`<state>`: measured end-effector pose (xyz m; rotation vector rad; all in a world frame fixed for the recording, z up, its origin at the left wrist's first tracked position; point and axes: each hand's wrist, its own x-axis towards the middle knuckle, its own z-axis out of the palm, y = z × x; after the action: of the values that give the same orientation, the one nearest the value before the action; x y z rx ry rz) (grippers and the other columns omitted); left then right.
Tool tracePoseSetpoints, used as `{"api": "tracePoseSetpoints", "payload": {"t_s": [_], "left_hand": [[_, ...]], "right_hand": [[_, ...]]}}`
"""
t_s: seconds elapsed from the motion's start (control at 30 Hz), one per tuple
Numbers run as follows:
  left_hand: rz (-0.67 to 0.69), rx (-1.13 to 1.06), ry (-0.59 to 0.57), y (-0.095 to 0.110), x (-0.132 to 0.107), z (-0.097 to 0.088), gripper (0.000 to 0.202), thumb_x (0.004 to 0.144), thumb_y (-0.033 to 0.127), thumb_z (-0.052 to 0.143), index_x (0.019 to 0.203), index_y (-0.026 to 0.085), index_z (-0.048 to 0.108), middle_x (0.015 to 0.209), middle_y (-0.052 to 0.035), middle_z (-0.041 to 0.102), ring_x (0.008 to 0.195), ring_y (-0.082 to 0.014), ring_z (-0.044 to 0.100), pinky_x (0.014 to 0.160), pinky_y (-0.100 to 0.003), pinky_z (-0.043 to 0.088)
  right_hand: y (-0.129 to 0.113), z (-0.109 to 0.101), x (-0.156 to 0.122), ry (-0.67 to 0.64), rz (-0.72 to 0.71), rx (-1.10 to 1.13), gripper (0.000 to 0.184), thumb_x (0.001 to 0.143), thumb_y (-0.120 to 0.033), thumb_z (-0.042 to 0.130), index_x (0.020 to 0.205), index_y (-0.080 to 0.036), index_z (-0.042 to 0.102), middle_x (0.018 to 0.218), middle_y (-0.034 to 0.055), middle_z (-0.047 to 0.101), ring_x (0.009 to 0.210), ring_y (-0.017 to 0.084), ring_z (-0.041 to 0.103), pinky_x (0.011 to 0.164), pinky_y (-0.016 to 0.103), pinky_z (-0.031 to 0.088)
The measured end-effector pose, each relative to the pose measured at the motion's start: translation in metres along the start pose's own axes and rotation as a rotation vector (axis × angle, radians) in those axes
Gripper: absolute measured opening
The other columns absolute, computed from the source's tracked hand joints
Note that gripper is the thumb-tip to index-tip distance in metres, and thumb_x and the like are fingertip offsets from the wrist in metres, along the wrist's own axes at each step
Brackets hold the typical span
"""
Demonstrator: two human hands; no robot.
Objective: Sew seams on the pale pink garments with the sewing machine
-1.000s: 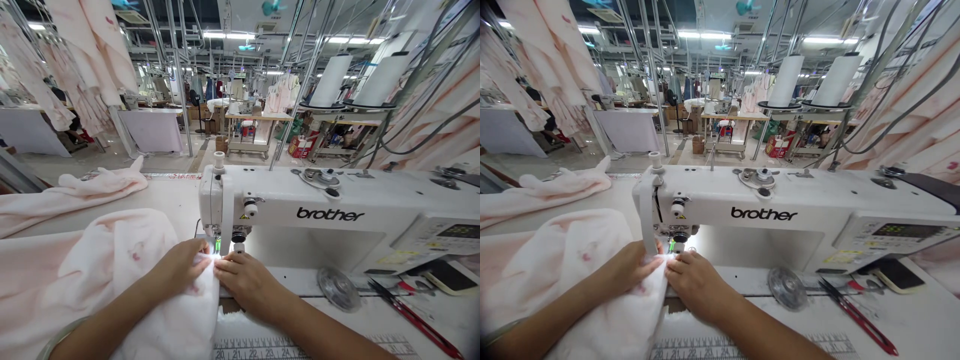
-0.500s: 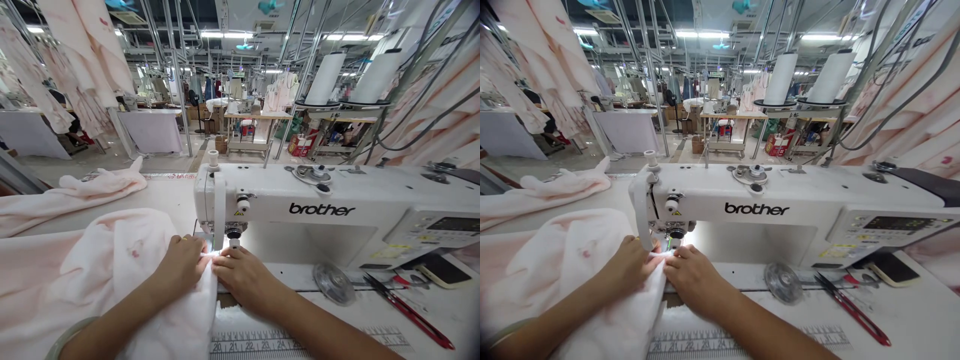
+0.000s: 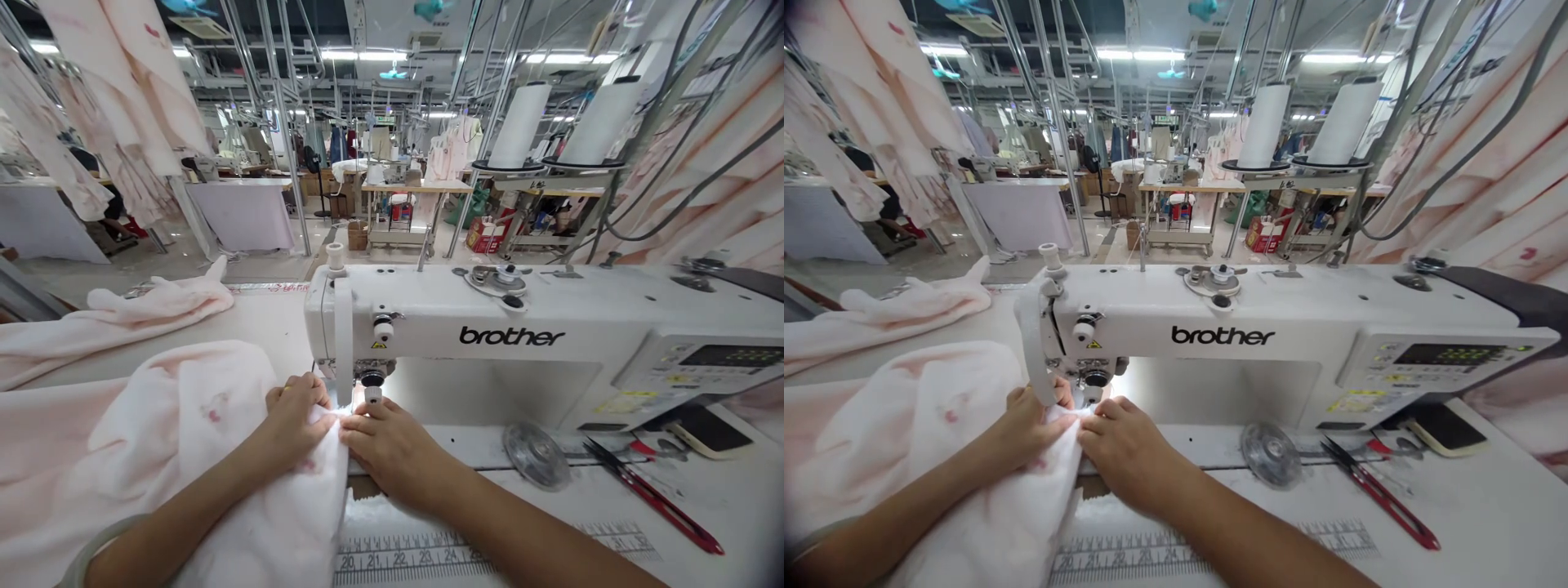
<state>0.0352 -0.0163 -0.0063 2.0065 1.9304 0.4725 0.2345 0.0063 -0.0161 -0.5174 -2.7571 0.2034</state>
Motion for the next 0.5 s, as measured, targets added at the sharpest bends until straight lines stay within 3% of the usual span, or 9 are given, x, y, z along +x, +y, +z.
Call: {"api": "tracePoseSetpoints", "payload": {"t_s": [0.3,0.5], "left_hand": [[0.000,-0.030,0.018,0.004,0.022,0.003,0.014,0.079,0.022,0.051,0.077,0.022,0.064,0.096,-0.0029,0.067,0.101,-0.0235,0.059,0.099,-0.047,0.034],[-0.005,0.003,0.050,0.003,0.035,0.004,0.014,0.078,0.018,0.050,0.066,0.018,0.058,0.085,-0.0050,0.063,0.100,-0.0247,0.058,0.095,-0.046,0.037]], "right_hand": [[0.002,-0.006,0.000,0.065,0.064,-0.027,0.006,0.099,-0.013,0.058,0.097,-0.017,0.061,0.103,0.0037,0.064,0.098,0.022,0.053,0.099,0.036,0.035],[0.006,-0.009,0.003,0.022,0.131,0.000,0.011,0.101,-0.019,0.057,0.111,-0.017,0.060,0.091,0.0034,0.062,0.094,0.022,0.053,0.102,0.038,0.034]]}}
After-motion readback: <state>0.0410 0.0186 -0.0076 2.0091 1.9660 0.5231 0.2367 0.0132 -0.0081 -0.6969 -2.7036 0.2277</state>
